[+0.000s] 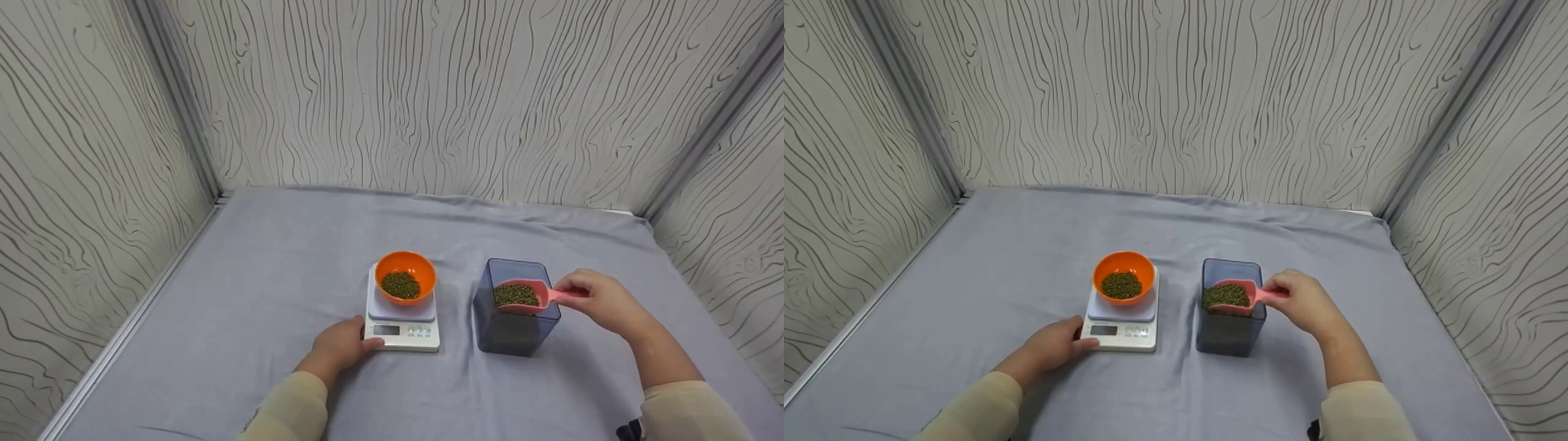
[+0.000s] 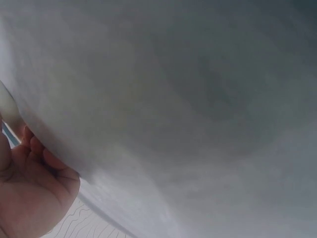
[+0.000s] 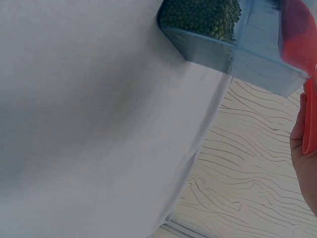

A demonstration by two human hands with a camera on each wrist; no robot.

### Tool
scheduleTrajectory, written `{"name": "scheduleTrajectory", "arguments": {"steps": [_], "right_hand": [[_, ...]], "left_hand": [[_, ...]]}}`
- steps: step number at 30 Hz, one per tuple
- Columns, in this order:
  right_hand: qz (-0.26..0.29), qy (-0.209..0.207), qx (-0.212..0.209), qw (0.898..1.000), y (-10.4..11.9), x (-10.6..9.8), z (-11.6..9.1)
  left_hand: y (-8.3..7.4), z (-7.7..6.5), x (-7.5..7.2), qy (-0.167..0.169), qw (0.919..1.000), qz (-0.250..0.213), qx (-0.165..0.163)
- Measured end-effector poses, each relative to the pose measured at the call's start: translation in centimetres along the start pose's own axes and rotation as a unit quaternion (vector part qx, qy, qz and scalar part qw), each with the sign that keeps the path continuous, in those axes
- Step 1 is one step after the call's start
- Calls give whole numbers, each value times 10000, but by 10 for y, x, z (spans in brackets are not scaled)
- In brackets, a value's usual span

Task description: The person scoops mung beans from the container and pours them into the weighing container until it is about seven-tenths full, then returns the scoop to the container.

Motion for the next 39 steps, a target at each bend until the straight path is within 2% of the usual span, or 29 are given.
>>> {"name": "scheduleTrajectory", "arguments": {"steps": [4, 8, 16, 25, 31, 35, 39], "right_hand": [[242, -35, 38, 9997, -5, -3, -3], [462, 17, 261, 9986, -11, -2, -5], [922, -8, 560, 9942, -20, 6, -7], [1884, -2, 550, 9805, -21, 23, -6], [2301, 11, 480, 9720, -22, 28, -6], [2425, 20, 405, 9693, -22, 29, -8], [2313, -26, 475, 9717, -19, 28, -7]], "left_hand": [[-1, -1, -1, -9, 10000, -21, 31], [-1, -1, -1, -7, 10000, -67, 8], [0, -2, -2, -26, 10000, -67, 31], [2, 0, 0, -12, 10000, -2, 18], [2, 0, 2, -66, 9999, -52, 55], [2, 0, 2, -113, 9999, -80, 82], [2, 0, 1, -102, 9999, -85, 47]]}}
Point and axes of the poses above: each hand's wrist, its own z-axis towards the middle knuckle, its own x-axis out of the palm, y = z × x, the point moved 1 cm from there along z, towards the middle knuckle, and after that the axes turned 15 degrees about x, right-handed, at the moved point
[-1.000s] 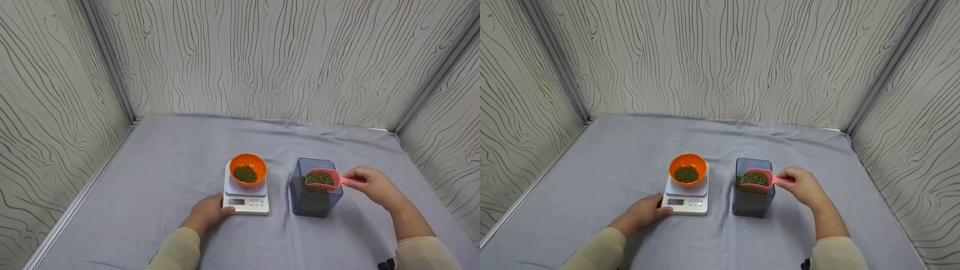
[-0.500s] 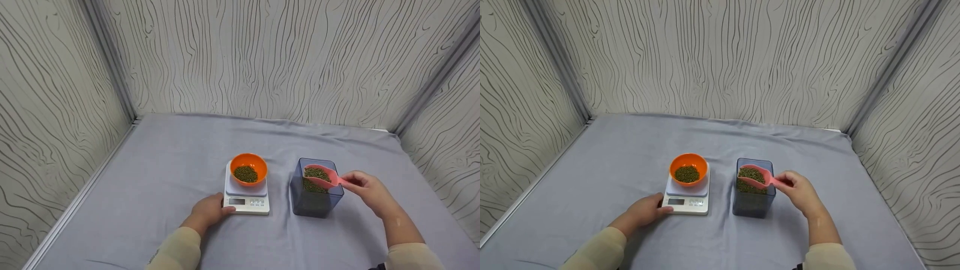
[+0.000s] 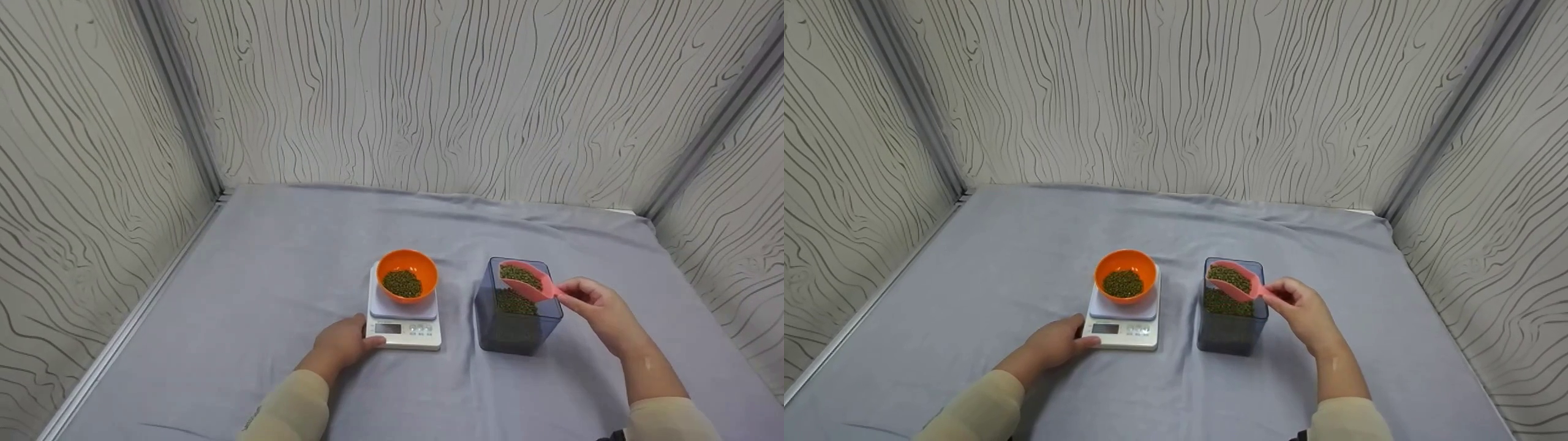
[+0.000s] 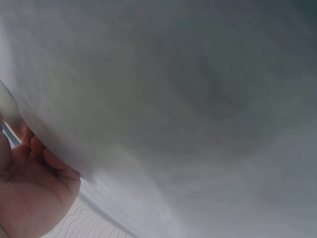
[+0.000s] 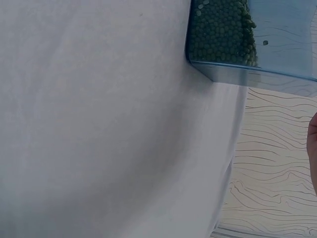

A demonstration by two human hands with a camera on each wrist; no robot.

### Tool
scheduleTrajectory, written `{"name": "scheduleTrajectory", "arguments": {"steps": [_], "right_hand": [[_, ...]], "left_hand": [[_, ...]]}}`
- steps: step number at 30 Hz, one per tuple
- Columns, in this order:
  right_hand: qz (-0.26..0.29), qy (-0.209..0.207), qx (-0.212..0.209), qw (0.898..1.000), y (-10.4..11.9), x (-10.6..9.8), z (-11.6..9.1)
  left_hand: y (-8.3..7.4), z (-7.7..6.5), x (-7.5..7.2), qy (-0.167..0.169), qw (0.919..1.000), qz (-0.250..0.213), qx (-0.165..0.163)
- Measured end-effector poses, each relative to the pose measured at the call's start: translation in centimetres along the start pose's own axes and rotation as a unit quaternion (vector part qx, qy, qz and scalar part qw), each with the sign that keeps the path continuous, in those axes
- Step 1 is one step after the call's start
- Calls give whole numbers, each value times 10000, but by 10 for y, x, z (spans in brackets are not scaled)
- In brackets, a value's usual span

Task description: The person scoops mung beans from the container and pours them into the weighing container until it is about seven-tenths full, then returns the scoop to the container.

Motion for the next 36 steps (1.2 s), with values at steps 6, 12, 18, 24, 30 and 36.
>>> {"name": "scheduleTrajectory", "arguments": {"steps": [6, 12, 18, 24, 30, 36], "right_hand": [[-180, -86, 1, 9998, 7, 1, 3], [-401, -244, -112, 9988, 20, 5, 6], [-688, -347, -112, 9970, 41, 17, 10], [-1176, -418, -19, 9922, 65, 39, 15], [-1487, -609, -288, 9866, 84, 66, 18], [-1743, -898, -788, 9774, 93, 92, 20]], "left_hand": [[-1, 0, -1, 40, 10000, -23, -18], [0, 0, -1, 49, 10000, 20, -3], [1, -1, 0, 15, 10000, 48, 46], [-1, -1, -1, -15, 9999, 83, 64], [0, 1, 0, 66, 9999, 18, -78], [0, 2, 1, 48, 10000, 53, -62]]}}
Point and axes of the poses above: each hand's wrist, its own z-axis towards the middle knuckle, its own x-axis out of the palm, y = z × x, the point moved 1 cm from there along z, towards the middle knuckle, and after that the axes turned 15 degrees about x, right-handed, at the moved point
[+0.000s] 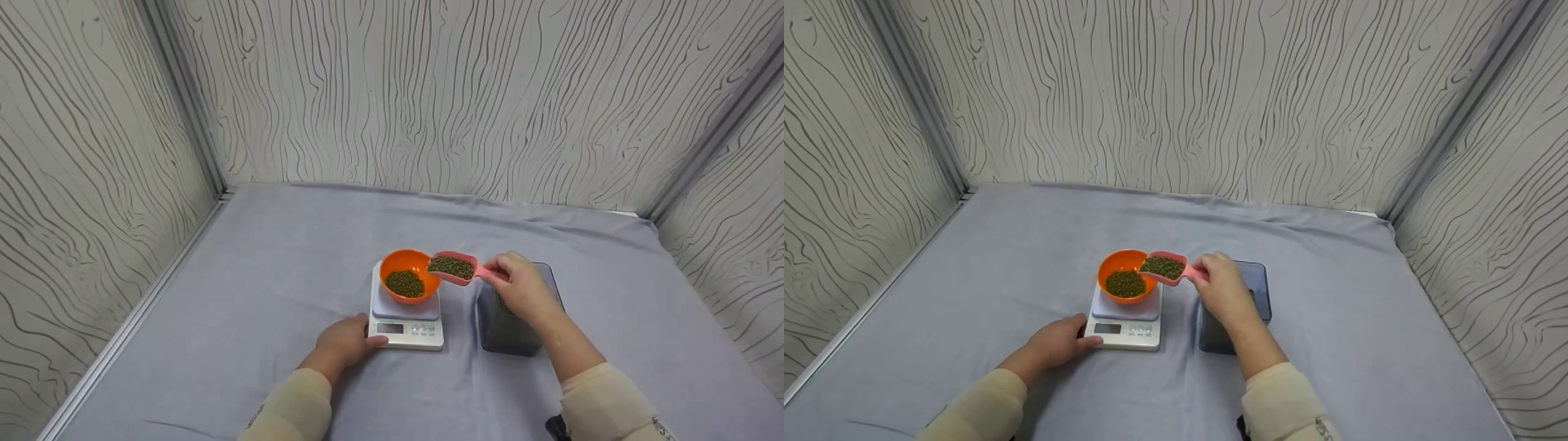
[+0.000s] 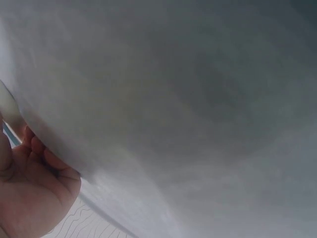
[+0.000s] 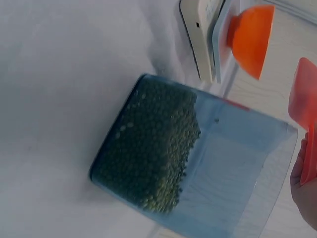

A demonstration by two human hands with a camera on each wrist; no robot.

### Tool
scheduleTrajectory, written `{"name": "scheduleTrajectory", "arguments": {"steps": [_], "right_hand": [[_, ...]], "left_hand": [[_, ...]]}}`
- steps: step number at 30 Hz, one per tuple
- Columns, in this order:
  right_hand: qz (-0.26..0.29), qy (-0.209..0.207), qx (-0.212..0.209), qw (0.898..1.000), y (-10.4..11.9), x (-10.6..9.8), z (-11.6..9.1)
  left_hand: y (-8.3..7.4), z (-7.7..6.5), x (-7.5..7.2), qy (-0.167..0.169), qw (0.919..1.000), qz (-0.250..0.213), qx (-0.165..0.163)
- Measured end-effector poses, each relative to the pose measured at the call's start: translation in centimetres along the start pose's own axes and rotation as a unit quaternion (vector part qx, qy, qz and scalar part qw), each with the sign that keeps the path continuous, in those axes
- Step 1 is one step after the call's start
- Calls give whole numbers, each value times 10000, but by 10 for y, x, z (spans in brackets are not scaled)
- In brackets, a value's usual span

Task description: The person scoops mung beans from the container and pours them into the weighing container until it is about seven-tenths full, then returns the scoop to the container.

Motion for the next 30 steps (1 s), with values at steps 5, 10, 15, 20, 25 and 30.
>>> {"name": "scheduleTrajectory", "arguments": {"steps": [5, 10, 15, 20, 25, 30], "right_hand": [[-158, -232, -254, 9993, 8, 11, -1], [-324, -337, -522, 9975, 14, 17, -1], [-444, -362, -717, 9958, 17, 21, -1], [-626, -477, -933, 9925, 18, 23, -2], [-840, -625, -1083, 9886, 19, 23, -3], [-879, -687, -1085, 9878, 18, 22, -3]], "left_hand": [[-2, -1, -2, -24, 10000, 8, 34], [-4, -2, -4, -43, 10000, -21, 68], [-3, -3, -3, -61, 9999, 71, 106], [-2, -3, -2, -100, 9999, -2, 81], [-3, -3, -2, -118, 9999, -40, 93], [-2, -2, -2, -74, 10000, -6, 57]]}}
Point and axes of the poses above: each hand's wrist, its own z-axis towards the middle knuckle, its own x-axis out of the palm, y = z × x, the point moved 1 cm from there along z, towards the middle knuckle, and after that the axes turned 15 degrees about x, right-handed, at the moved point
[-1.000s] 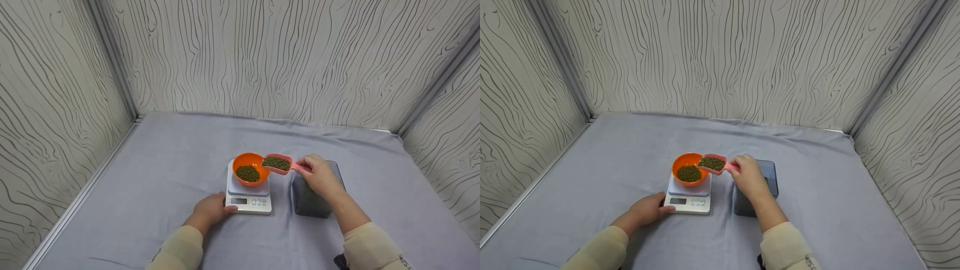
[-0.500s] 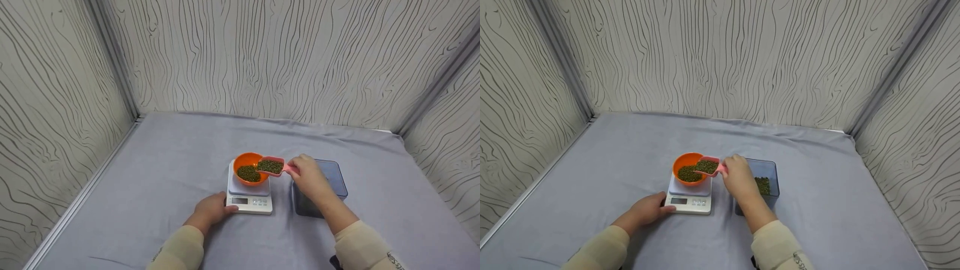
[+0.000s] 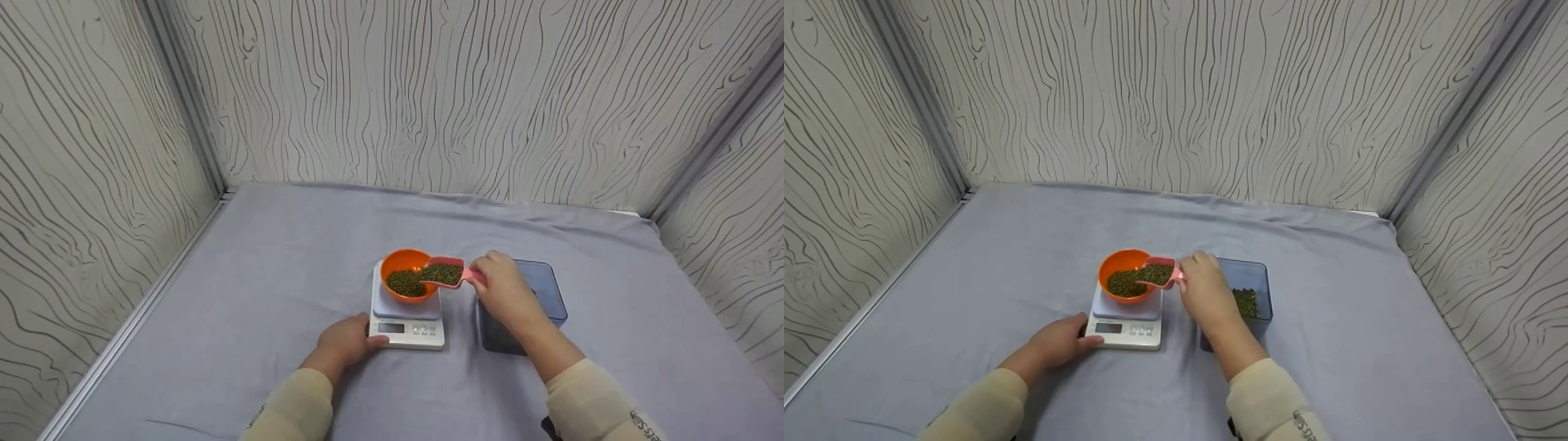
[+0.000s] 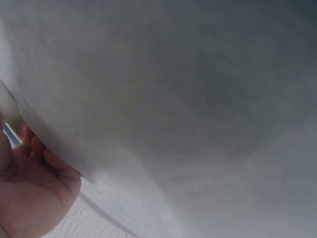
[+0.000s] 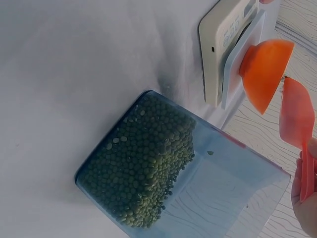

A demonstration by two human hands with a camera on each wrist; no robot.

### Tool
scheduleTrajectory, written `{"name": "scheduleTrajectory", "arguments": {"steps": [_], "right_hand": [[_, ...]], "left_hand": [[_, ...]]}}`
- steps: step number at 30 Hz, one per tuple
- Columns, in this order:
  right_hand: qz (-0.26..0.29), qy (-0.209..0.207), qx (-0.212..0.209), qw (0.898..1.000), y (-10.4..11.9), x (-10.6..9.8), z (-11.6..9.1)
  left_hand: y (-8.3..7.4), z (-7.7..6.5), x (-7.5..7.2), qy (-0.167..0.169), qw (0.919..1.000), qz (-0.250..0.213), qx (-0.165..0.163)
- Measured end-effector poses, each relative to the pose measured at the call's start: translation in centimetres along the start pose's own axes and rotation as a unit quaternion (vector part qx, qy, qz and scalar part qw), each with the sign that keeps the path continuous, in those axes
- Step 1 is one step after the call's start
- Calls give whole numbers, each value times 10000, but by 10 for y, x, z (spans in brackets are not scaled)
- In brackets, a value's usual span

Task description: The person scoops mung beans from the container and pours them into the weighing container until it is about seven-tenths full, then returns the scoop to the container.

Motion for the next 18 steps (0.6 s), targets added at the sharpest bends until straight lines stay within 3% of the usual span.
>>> {"name": "scheduleTrajectory", "arguments": {"steps": [18], "right_hand": [[-81, -222, -253, 9994, -1, -3, 3]], "left_hand": [[0, 0, 0, 36, 9999, 121, 57]]}}
Point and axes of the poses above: each hand's wrist, its own z-axis towards the middle knuckle, its own x-axis out of the palm, y = z × x, the point moved 1 cm from there along z, towards the middle knuckle, and after that the axes turned 15 degrees about x, right-handed, at the moved point
